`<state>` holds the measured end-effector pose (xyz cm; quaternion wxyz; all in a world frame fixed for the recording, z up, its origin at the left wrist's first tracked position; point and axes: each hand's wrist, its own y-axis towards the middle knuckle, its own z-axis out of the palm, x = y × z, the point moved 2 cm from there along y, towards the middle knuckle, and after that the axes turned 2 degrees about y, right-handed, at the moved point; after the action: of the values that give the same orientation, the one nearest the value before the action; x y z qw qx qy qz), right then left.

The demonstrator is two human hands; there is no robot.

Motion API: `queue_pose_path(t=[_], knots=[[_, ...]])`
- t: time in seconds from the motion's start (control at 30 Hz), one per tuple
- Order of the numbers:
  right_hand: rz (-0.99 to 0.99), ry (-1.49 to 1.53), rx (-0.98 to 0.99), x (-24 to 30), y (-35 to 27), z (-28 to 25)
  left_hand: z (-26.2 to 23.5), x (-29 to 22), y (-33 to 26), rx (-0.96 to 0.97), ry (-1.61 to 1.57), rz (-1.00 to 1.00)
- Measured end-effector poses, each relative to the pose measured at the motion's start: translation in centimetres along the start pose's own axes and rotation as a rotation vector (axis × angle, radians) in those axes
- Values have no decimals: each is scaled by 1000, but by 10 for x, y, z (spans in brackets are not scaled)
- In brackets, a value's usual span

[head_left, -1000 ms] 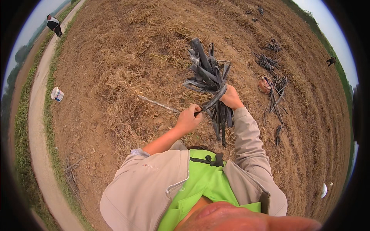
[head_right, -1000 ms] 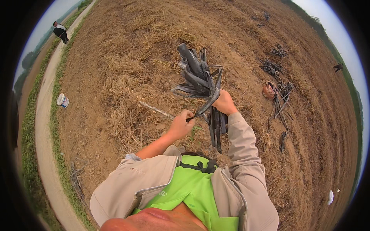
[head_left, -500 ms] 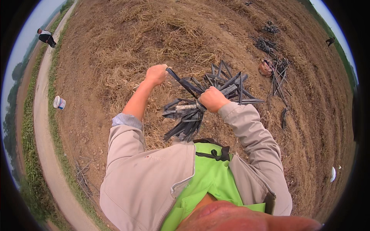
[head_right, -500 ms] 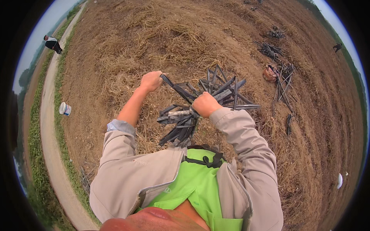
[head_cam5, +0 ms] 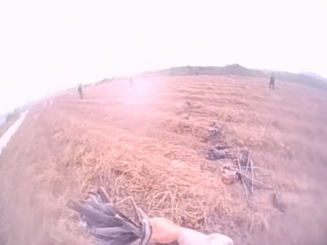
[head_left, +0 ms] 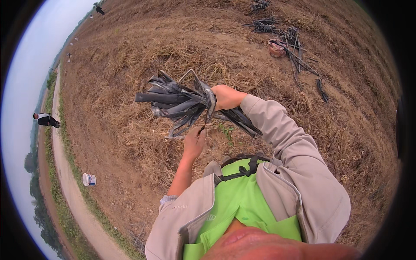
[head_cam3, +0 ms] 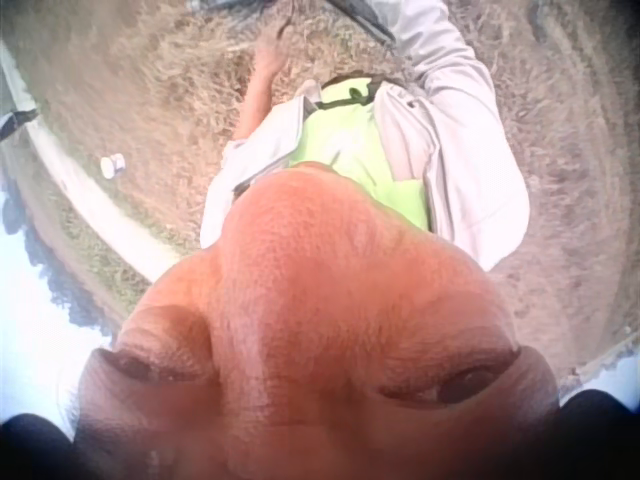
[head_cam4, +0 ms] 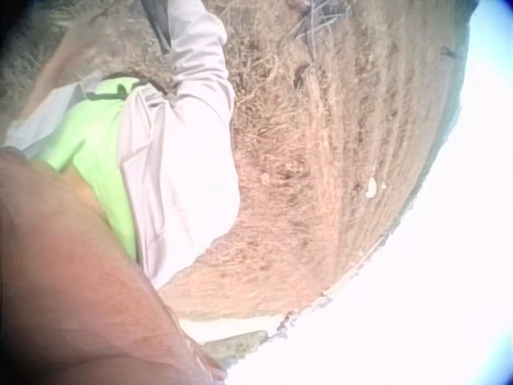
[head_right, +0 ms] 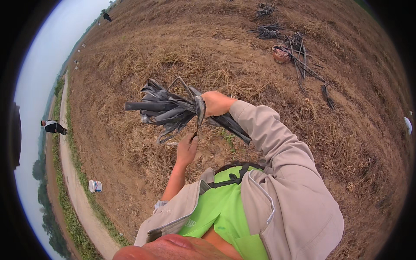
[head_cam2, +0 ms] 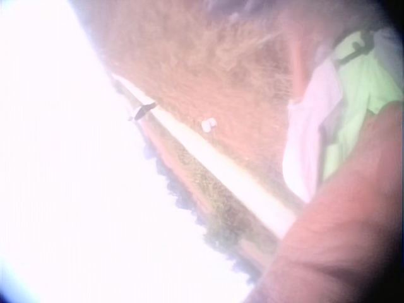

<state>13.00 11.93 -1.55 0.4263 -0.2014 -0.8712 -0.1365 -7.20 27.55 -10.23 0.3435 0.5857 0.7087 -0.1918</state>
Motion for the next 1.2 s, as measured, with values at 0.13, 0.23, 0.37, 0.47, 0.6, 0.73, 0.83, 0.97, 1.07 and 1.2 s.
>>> queue_pose_path(t=[0.13,0.23,0.37,0.47,0.6,0.73,0.83,0.97,1.07,1.2], knots=[[-164,-3,174,30,-16,-10,-19,88,31,184,-36,104],[-211,-330,313,36,-17,3,-56,115,80,342,-55,42],[-148,-876,337,20,-6,38,-108,66,130,76,683,75],[-63,-1065,243,2,10,59,-113,2,128,-30,701,159],[196,-956,2,-13,29,55,-63,-60,72,-128,590,271],[246,-689,-121,-13,29,27,-17,-54,30,-71,192,29],[196,-578,-106,0,19,15,8,-9,19,-17,-59,-23],[-112,-466,-55,22,5,5,24,79,21,-57,131,165],[-358,-397,28,33,-3,3,-16,138,42,88,133,37],[-345,-671,252,31,-2,28,-87,140,90,109,481,-125]])
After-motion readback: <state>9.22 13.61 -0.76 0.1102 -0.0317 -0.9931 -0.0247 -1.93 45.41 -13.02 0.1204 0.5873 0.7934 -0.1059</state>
